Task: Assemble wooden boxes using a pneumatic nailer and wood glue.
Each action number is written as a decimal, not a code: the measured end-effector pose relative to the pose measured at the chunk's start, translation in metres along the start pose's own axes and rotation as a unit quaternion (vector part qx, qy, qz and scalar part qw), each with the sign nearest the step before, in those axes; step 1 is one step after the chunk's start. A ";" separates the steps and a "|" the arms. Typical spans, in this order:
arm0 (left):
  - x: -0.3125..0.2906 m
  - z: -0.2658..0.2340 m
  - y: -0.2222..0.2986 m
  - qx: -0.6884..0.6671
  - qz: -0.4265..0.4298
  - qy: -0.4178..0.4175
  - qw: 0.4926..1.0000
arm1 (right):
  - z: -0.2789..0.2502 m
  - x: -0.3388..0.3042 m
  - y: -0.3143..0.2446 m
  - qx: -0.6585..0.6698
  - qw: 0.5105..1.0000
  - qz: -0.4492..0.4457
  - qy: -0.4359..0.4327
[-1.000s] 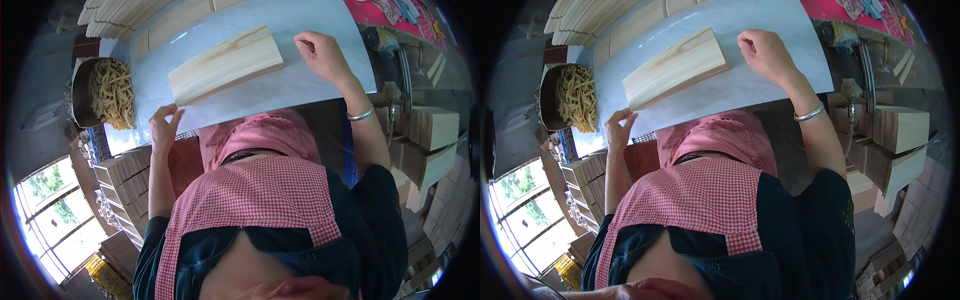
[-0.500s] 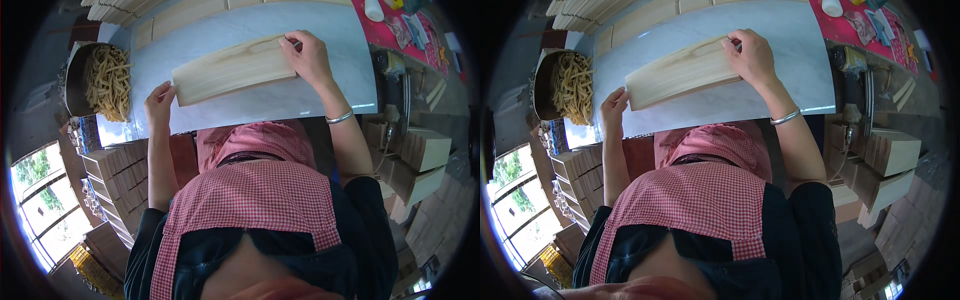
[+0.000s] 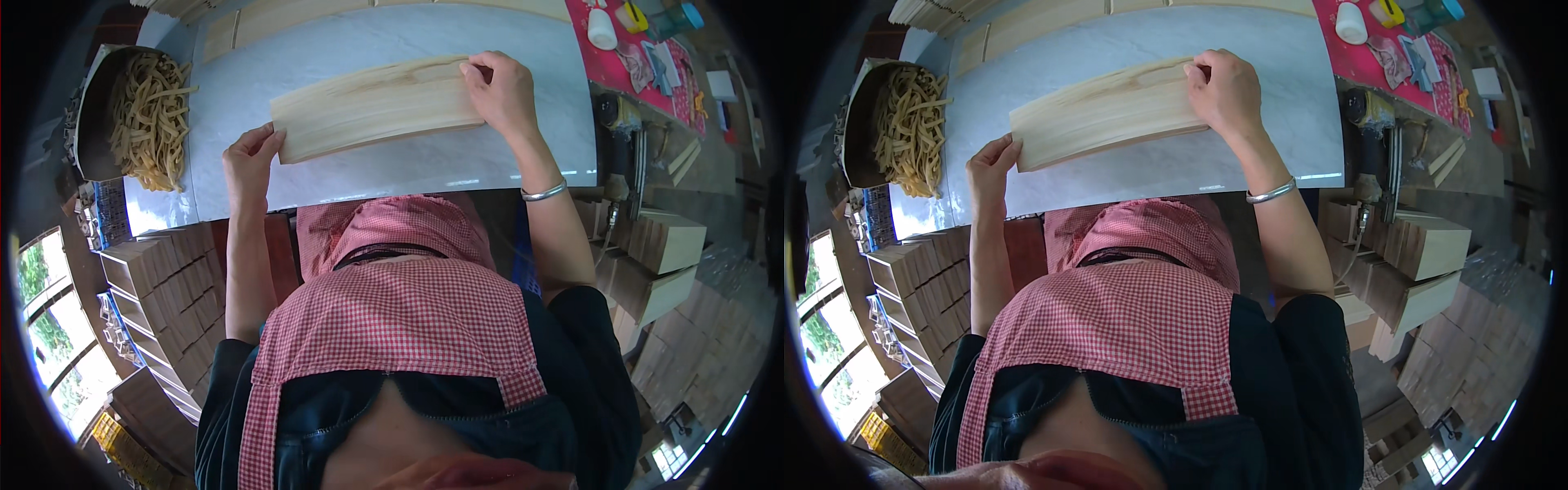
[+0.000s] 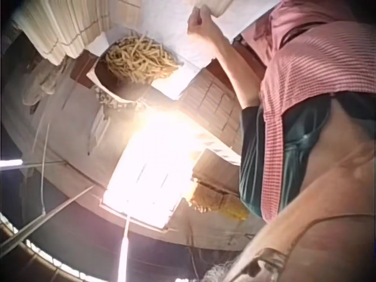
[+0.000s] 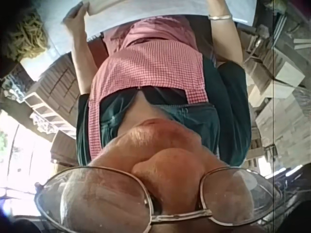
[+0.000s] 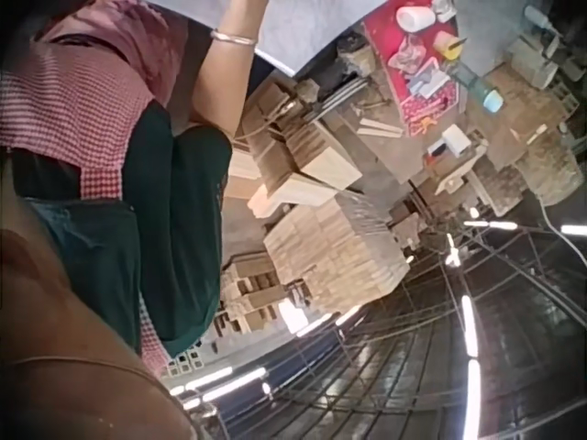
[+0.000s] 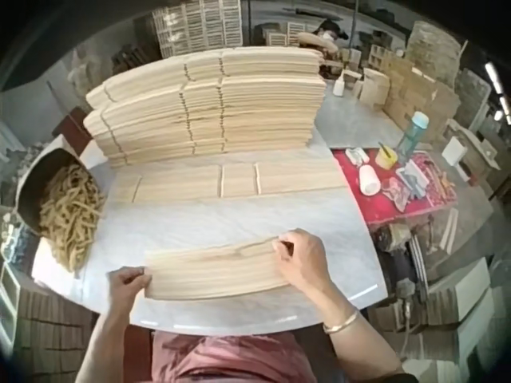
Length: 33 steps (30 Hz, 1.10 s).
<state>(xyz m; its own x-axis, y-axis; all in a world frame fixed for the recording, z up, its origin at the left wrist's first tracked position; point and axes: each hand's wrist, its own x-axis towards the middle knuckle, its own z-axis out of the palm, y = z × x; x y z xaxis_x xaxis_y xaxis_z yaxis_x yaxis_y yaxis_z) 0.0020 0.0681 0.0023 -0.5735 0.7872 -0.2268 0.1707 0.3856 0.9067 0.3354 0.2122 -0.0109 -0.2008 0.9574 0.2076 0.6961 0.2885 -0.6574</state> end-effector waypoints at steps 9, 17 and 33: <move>0.000 -0.001 -0.003 0.019 0.006 0.000 1.000 | -0.002 0.007 0.000 0.006 1.000 0.022 -0.020; 0.006 0.005 0.014 0.375 0.265 0.033 0.888 | -0.027 -0.019 0.020 0.026 0.998 -0.049 -0.020; -0.007 0.164 0.083 0.395 0.478 -0.238 0.747 | -0.039 -0.061 -0.001 -0.137 0.980 -0.124 -0.066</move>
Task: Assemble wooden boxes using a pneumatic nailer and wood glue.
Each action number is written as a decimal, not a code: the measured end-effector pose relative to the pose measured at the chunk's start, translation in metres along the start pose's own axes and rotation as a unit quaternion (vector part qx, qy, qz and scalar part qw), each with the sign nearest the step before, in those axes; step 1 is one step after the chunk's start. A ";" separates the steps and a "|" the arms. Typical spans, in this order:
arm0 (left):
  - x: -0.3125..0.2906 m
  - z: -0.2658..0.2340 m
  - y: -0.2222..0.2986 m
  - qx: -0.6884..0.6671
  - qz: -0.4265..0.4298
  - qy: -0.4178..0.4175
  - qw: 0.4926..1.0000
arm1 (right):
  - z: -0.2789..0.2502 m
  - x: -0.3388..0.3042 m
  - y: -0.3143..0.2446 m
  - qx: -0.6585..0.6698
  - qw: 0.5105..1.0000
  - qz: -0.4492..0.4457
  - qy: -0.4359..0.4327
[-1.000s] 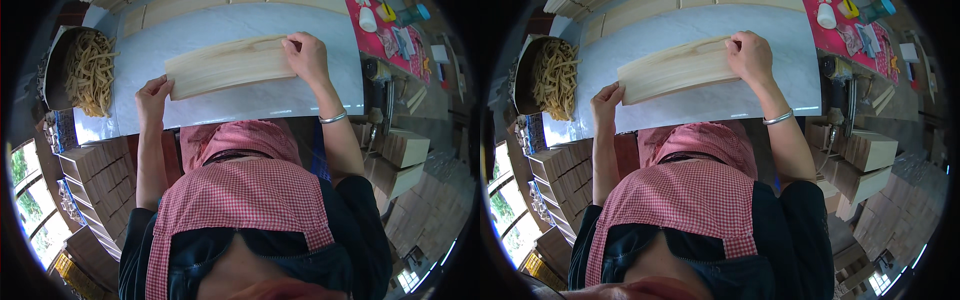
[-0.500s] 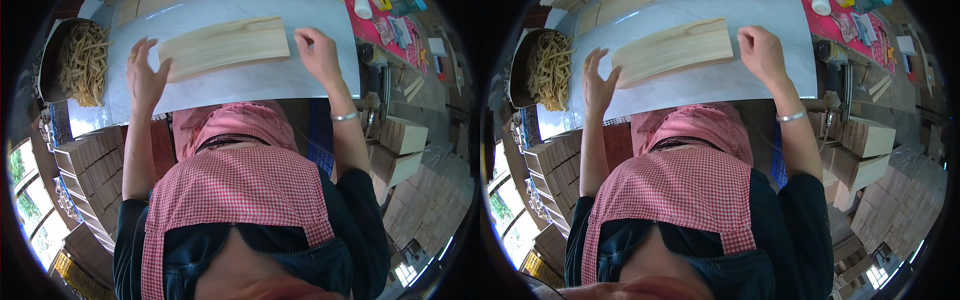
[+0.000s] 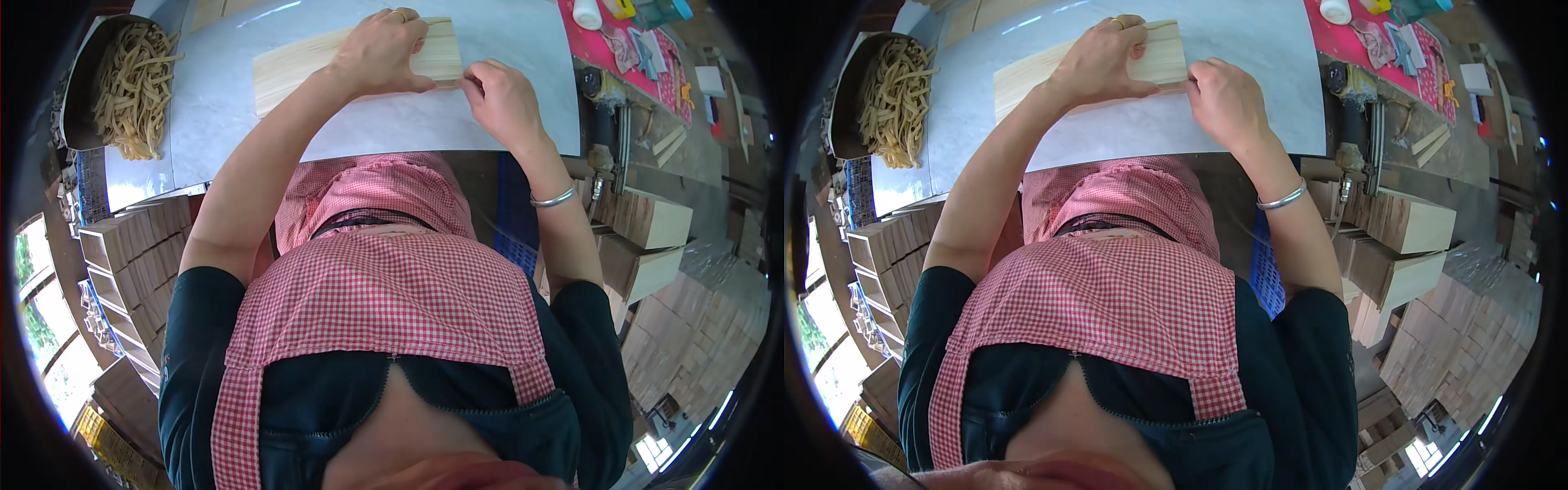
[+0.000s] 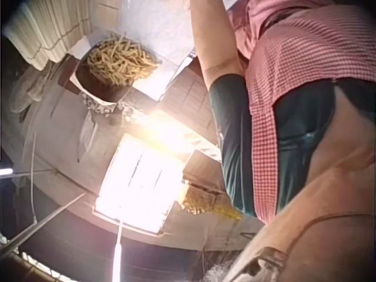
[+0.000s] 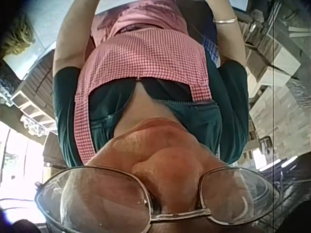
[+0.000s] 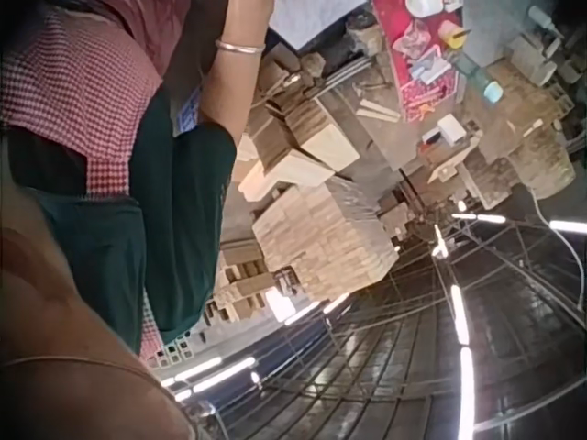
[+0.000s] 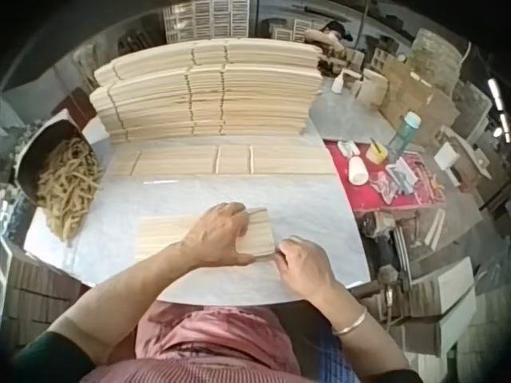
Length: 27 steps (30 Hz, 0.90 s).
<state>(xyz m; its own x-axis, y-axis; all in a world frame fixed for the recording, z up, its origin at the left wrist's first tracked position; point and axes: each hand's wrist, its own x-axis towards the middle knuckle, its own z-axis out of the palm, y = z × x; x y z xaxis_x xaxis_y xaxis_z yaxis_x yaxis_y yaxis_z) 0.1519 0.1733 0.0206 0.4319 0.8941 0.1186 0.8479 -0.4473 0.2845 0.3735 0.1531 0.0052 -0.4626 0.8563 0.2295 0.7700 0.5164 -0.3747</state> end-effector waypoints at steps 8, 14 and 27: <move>-0.002 -0.003 0.006 -0.011 -0.020 0.013 1.000 | 0.003 0.002 0.003 -0.003 1.000 -0.001 -0.022; -0.005 0.001 0.005 0.002 -0.006 0.045 0.999 | 0.004 0.007 0.007 0.053 0.998 -0.005 -0.024; -0.011 0.029 -0.006 -0.015 0.003 0.120 0.993 | -0.001 -0.006 0.009 0.121 0.992 0.020 -0.011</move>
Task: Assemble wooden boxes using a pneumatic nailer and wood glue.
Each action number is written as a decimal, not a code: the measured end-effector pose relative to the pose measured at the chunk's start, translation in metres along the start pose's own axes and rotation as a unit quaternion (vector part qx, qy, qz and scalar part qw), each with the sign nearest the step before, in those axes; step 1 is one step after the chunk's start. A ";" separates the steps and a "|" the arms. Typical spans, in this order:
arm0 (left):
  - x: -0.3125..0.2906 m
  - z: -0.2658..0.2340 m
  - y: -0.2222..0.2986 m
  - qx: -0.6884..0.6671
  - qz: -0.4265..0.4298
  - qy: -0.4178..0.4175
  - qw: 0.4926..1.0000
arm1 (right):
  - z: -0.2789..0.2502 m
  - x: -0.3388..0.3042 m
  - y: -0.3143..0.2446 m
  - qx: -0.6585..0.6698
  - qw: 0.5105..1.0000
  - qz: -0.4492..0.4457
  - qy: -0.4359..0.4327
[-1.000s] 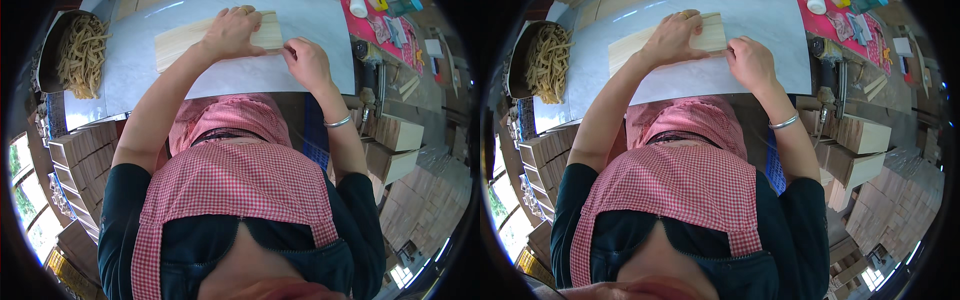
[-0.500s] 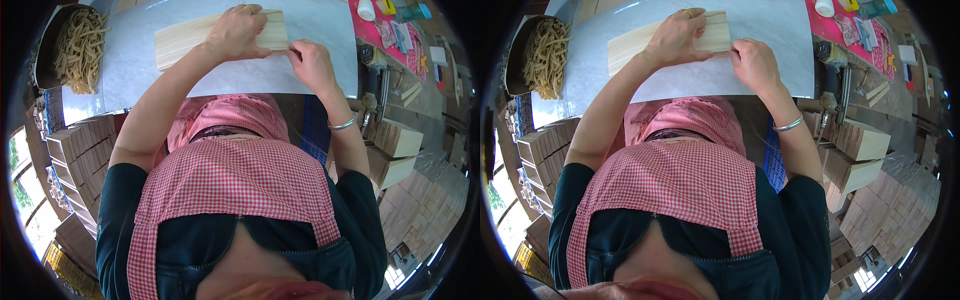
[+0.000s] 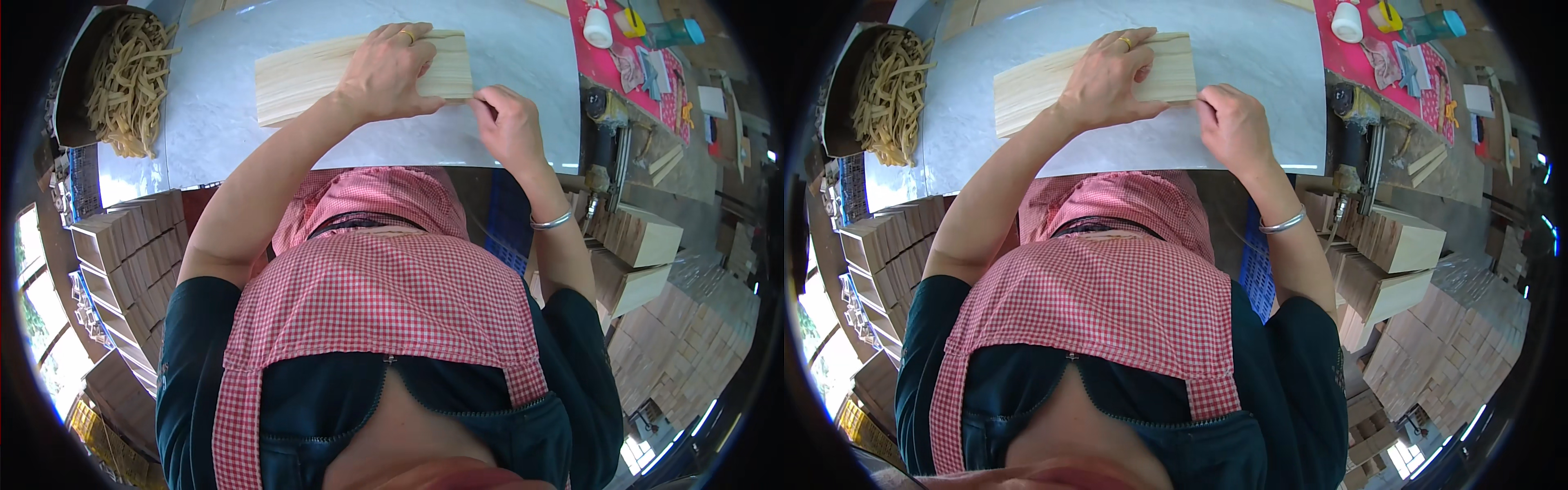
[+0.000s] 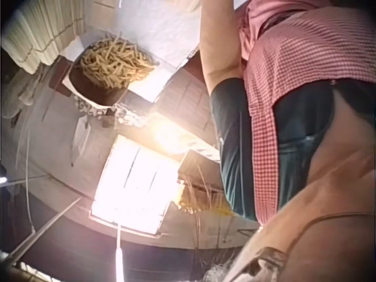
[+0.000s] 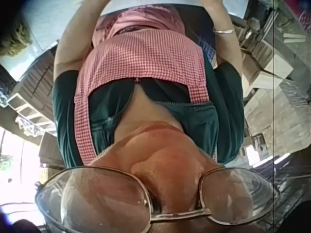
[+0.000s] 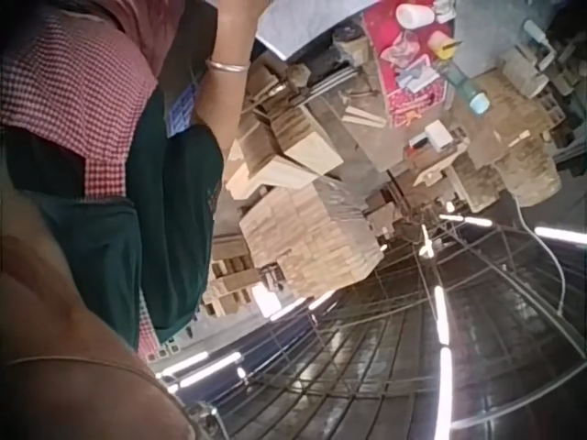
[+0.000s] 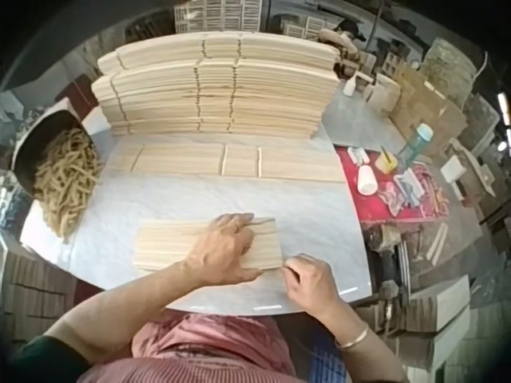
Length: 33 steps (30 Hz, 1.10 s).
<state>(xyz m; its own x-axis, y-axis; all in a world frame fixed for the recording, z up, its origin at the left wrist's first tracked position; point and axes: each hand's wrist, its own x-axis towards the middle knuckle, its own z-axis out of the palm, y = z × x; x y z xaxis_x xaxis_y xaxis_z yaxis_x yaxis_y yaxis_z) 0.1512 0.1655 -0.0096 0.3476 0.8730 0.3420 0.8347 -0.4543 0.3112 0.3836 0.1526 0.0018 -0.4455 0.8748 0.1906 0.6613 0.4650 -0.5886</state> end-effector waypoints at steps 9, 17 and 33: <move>0.002 -0.005 0.001 -0.007 -0.029 -0.013 0.999 | -0.101 -0.086 0.152 -0.368 0.892 0.190 0.178; -0.003 -0.015 0.018 -0.003 -0.061 -0.009 0.998 | -0.113 -0.079 0.184 -0.344 0.891 0.292 0.059; 0.007 -0.006 0.005 -0.124 -0.062 -0.087 0.987 | -0.100 -0.038 -0.059 0.070 0.939 0.334 -0.050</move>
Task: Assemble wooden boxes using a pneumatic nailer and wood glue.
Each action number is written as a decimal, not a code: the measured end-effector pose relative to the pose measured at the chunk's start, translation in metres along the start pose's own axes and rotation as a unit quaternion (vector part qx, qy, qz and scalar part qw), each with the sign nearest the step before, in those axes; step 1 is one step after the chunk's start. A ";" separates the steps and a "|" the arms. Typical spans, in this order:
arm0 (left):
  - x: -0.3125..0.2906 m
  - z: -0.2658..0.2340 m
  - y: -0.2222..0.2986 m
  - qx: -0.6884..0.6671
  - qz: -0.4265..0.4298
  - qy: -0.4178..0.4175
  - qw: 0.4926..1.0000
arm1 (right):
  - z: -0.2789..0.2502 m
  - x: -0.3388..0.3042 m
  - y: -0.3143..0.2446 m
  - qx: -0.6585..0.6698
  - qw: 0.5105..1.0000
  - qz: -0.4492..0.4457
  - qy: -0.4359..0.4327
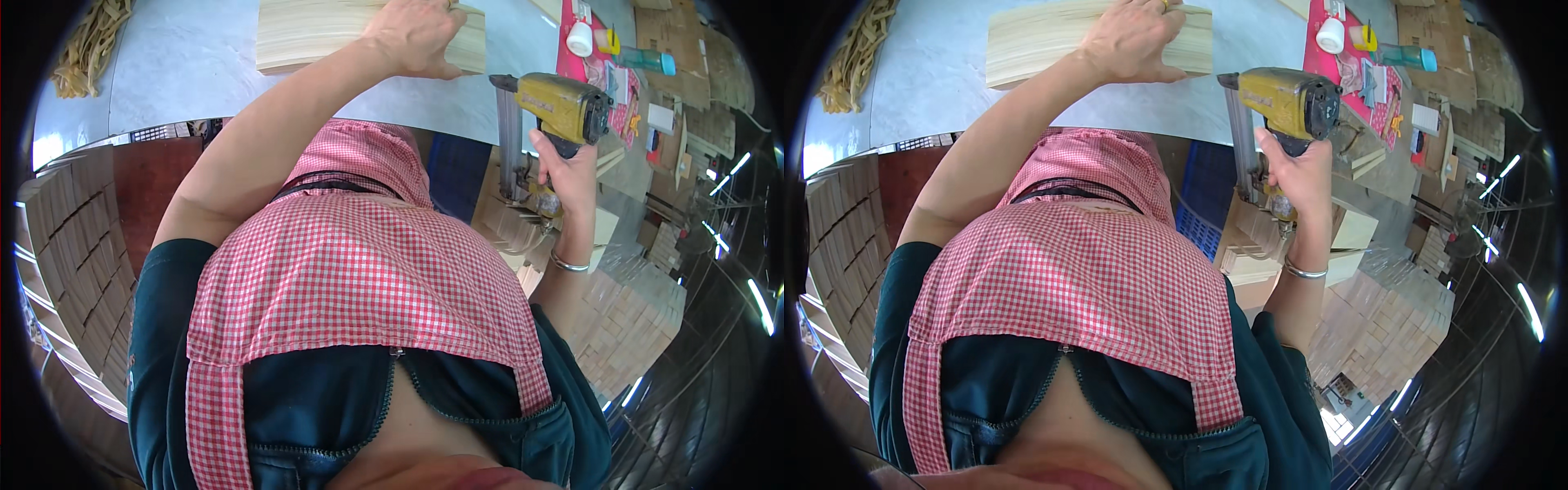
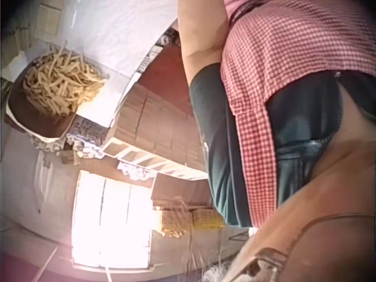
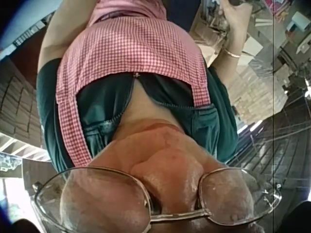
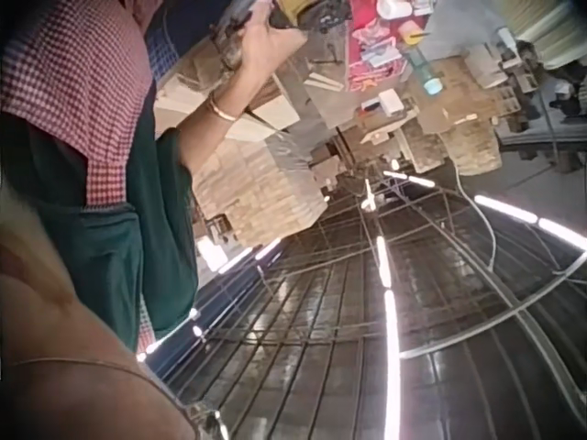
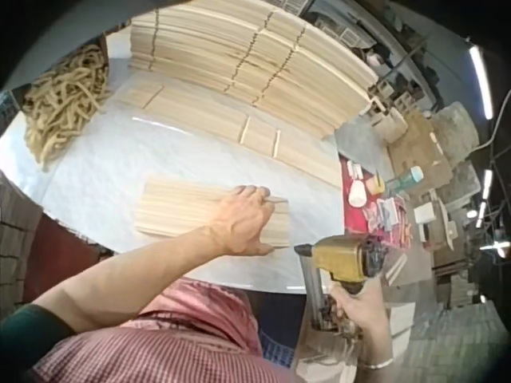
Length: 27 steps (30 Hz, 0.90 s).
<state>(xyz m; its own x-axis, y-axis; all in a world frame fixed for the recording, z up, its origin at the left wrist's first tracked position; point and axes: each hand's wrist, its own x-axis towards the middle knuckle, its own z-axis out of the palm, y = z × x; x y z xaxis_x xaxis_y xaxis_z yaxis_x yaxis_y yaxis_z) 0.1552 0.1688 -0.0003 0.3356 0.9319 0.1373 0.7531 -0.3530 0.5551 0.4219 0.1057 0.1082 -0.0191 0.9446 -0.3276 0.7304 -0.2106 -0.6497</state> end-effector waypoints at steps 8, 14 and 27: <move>-0.008 -0.003 -0.003 0.074 0.020 0.070 0.995 | 0.005 -0.007 -0.018 -0.011 1.000 -0.020 -0.013; 0.000 -0.019 0.010 0.027 -0.053 -0.102 0.993 | 0.009 -0.007 -0.025 -0.002 1.000 -0.021 -0.013; -0.006 -0.003 0.000 0.056 0.003 0.037 0.998 | 0.011 0.001 -0.031 0.028 0.999 -0.009 -0.022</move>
<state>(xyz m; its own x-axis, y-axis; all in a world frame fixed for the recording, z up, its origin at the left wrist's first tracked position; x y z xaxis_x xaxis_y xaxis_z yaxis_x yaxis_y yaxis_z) 0.1515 0.1637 0.0013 0.3006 0.9318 0.2035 0.8111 -0.3620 0.4594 0.3917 0.1105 0.1211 -0.0630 0.9368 -0.3442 0.6907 -0.2081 -0.6926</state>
